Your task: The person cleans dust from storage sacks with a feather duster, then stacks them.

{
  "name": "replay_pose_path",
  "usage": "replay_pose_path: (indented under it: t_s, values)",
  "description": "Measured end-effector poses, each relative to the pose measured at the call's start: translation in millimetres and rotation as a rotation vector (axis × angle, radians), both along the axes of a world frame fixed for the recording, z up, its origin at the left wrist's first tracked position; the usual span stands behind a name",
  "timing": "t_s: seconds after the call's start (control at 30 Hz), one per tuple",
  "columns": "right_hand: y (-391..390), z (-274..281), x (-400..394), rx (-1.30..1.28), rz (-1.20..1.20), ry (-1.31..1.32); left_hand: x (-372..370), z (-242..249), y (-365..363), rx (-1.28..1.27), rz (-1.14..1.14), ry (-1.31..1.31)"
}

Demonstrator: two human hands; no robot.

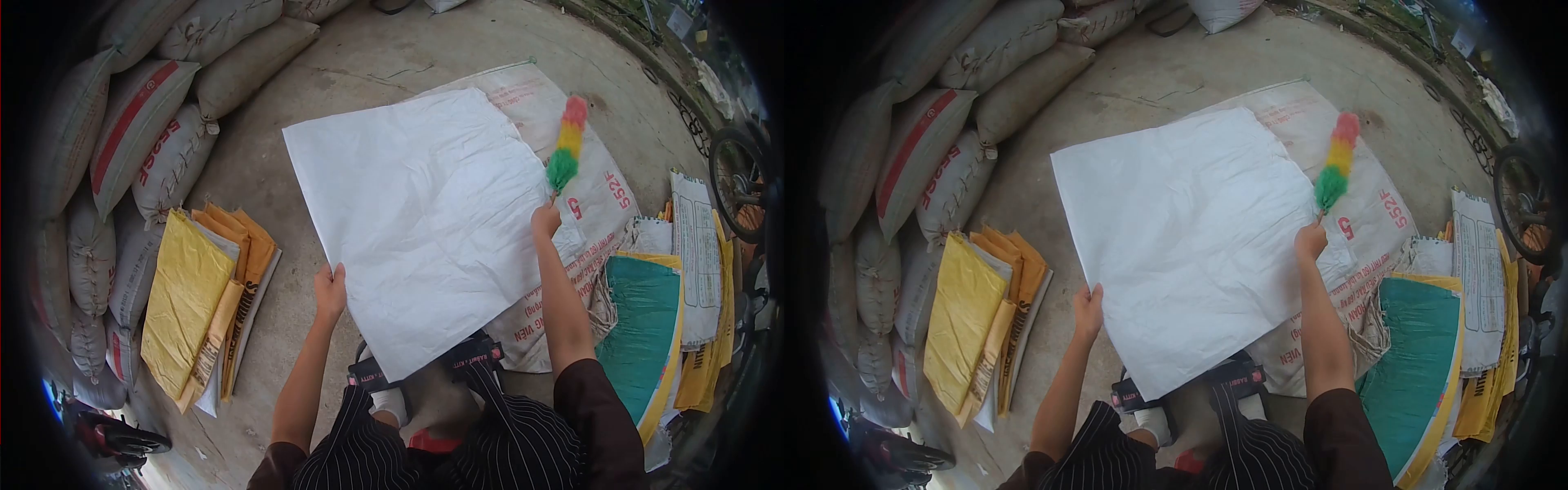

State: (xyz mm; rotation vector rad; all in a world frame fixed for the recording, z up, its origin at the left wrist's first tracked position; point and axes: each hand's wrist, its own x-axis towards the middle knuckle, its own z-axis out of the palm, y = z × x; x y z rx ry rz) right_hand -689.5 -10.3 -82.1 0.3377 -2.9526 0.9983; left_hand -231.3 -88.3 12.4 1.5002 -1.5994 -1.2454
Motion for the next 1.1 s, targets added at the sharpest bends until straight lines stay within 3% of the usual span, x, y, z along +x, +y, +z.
replay_pose_path:
  t_s: [0.1, 0.17, 0.23, 0.47, 0.53, 0.63, 0.7, 0.73, 0.8, 0.87, 0.9, 0.97, 1.07, 1.1]
  values:
    - [22.0, 13.6, 34.5, -0.164, 0.173, -0.02, -3.3, -1.3, -1.6, -0.001, 0.005, 0.037]
    - [48.8, 35.7, 66.7, -0.144, 0.486, -0.01, -5.9, -2.6, 0.2, -0.007, 0.029, 0.063]
    - [77.7, 55.2, 97.7, 0.015, 0.638, -0.063, -12.6, 8.5, 2.1, 0.072, 0.065, 0.112]
    - [158.5, 48.8, 169.0, 0.193, 0.647, -0.205, -47.4, 41.5, -2.4, 0.108, -0.008, 0.223]
    - [161.1, 50.6, 179.6, 0.263, 0.661, -0.207, -71.0, 61.6, -7.3, 0.173, -0.09, 0.373]
    - [161.1, 46.4, 183.1, 0.343, 0.718, -0.235, -127.9, 77.7, -20.4, 0.138, -0.256, 0.394]
    - [163.3, 33.3, 173.8, 0.24, 0.776, -0.304, -175.4, 94.3, -22.7, 0.12, -0.332, 0.442]
    - [172.9, 13.8, 163.6, -0.003, 0.925, -0.268, -198.4, 100.0, -24.2, 0.131, -0.383, 0.456]
    - [183.3, 7.1, 160.2, -0.326, 0.64, -0.486, -242.2, 102.9, -21.5, 0.133, -0.407, 0.364]
    - [194.3, -10.5, 135.1, -0.306, 0.285, -0.917, -281.0, 98.0, -17.1, 0.137, -0.43, 0.341]
    - [201.1, -6.7, 116.1, -0.804, 0.442, -1.363, -300.8, 88.5, -16.1, 0.168, -0.458, 0.262]
    - [210.2, 10.9, 89.0, -1.298, 0.564, -1.799, -326.7, 83.4, -7.5, 0.156, -0.496, 0.182]
    - [202.9, 52.0, 65.2, -1.549, 0.725, -1.568, -369.8, 60.3, 4.5, 0.03, -0.463, 0.05]
    - [198.3, 63.8, 63.8, -1.291, 0.336, -1.162, -378.7, 57.9, 11.2, -0.011, -0.489, -0.002]
